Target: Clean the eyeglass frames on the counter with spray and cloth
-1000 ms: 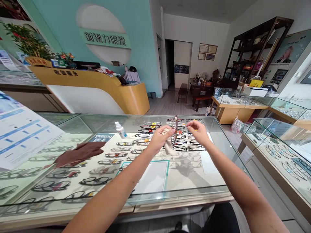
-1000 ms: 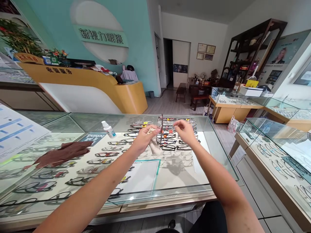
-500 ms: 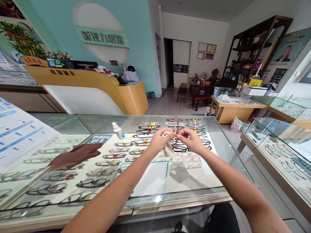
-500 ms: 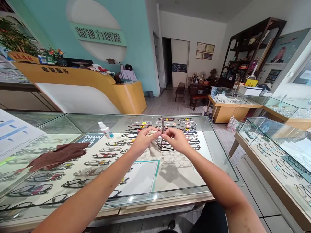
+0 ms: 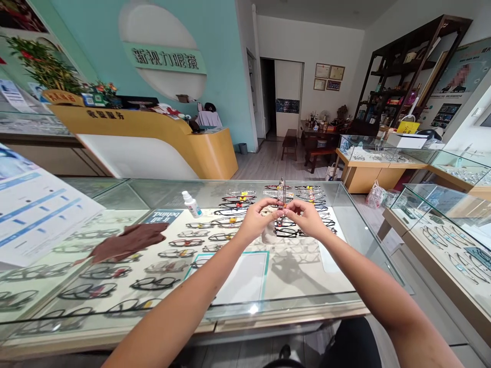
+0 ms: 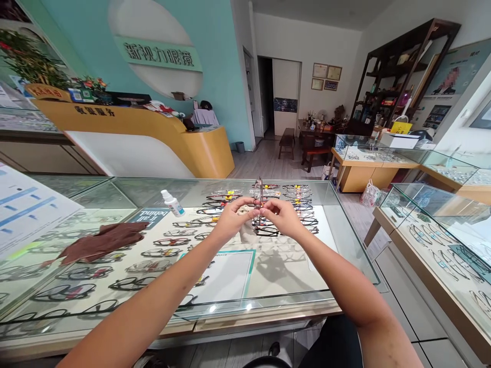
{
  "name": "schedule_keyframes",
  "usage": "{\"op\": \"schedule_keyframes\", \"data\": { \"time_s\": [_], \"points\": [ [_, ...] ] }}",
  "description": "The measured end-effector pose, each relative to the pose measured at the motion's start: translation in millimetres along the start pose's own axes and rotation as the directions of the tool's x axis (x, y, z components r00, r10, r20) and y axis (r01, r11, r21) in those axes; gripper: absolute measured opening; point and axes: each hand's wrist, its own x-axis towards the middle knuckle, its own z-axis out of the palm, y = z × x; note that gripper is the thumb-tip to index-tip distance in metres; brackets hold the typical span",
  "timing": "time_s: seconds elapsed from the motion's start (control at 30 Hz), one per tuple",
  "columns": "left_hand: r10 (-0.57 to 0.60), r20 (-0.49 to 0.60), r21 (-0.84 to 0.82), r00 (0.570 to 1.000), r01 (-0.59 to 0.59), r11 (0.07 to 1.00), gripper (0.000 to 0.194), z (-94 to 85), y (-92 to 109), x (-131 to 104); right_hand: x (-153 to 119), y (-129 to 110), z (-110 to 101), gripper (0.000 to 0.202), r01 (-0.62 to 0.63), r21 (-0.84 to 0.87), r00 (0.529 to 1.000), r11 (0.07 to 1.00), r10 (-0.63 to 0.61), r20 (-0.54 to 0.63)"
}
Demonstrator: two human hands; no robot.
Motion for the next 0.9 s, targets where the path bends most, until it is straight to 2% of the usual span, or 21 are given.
{"op": "schedule_keyframes", "data": {
  "time_s": [0.1, 0.23, 0.4, 0.53, 0.63, 0.77, 0.9],
  "points": [
    [0.028, -0.037, 0.012, 0.999, -0.027, 1.000, 0.046, -0.5, 1.2, 0.4, 0.2, -3.3, -4.0, 0.038, 0.002, -0.027, 0.999, 1.000, -0.003, -0.050],
    [0.043, -0.075, 0.054, 0.996, -0.039, 0.998, 0.042, -2.4, 4.1, 1.1, -0.6, -6.7, -15.6, 0.028, -0.025, -0.138, 0.975, 0.990, -0.006, -0.223],
    [0.036, -0.049, 0.081, 0.998, -0.032, 0.996, 0.043, -0.2, 3.3, -1.2, -1.6, -14.2, -36.6, 0.023, -0.075, -0.296, 0.890, 0.952, -0.070, -0.450],
    [0.021, 0.014, 0.064, 1.000, -0.022, 0.998, 0.040, 4.4, 0.7, -4.6, -0.9, -17.9, -44.7, 0.023, -0.087, -0.374, 0.820, 0.923, -0.147, -0.554],
    [0.041, 0.034, 0.040, 0.999, -0.042, 0.998, 0.036, 6.5, -0.7, -5.9, -1.9, -14.7, -37.7, 0.034, -0.059, -0.419, 0.818, 0.906, -0.196, -0.540],
    [0.050, -0.002, 0.059, 0.999, -0.050, 0.997, 0.035, 7.9, -3.1, -6.5, -4.5, -2.7, -18.1, 0.061, 0.018, -0.566, 0.861, 0.824, -0.301, -0.410],
    [0.062, 0.005, 0.073, 0.998, -0.062, 0.995, 0.036, 10.0, -6.3, -7.8, -5.2, 7.7, -6.7, 0.077, -0.026, -0.637, 0.882, 0.771, -0.282, -0.377]
  ]
}}
